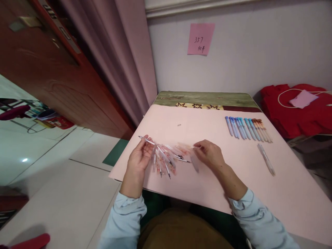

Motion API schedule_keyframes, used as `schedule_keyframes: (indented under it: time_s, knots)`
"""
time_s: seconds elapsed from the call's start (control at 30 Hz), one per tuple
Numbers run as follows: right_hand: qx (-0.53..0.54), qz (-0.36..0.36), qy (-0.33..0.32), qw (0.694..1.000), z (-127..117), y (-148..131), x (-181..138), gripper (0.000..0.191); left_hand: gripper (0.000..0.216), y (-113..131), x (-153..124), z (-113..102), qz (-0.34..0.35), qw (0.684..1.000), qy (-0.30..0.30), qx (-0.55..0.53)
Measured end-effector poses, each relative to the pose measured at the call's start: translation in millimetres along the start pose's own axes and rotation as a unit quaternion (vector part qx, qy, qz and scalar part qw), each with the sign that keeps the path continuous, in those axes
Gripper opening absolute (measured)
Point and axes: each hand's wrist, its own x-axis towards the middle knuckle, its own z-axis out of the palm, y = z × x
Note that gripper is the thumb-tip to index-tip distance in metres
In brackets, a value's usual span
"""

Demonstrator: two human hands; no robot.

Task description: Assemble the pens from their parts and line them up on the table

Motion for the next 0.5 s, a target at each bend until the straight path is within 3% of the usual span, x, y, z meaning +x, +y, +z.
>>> schedule_keyframes:
  time_s: [0.17, 0.5]
  knots:
    - [0.062, -0.023, 0.034, 0.997, 2.6, -8.8, -4.8, 0.012, 0.015, 9.1, 2.1, -5.8, -0.002, 0.999, 0.024, -0.02]
    - [0.053, -0.079, -0.034, 0.995, 16.1, -56.6, -29.3, 0.013, 0.016, 13.8, 0.3, -7.7, -0.004, 0.999, -0.008, -0.044]
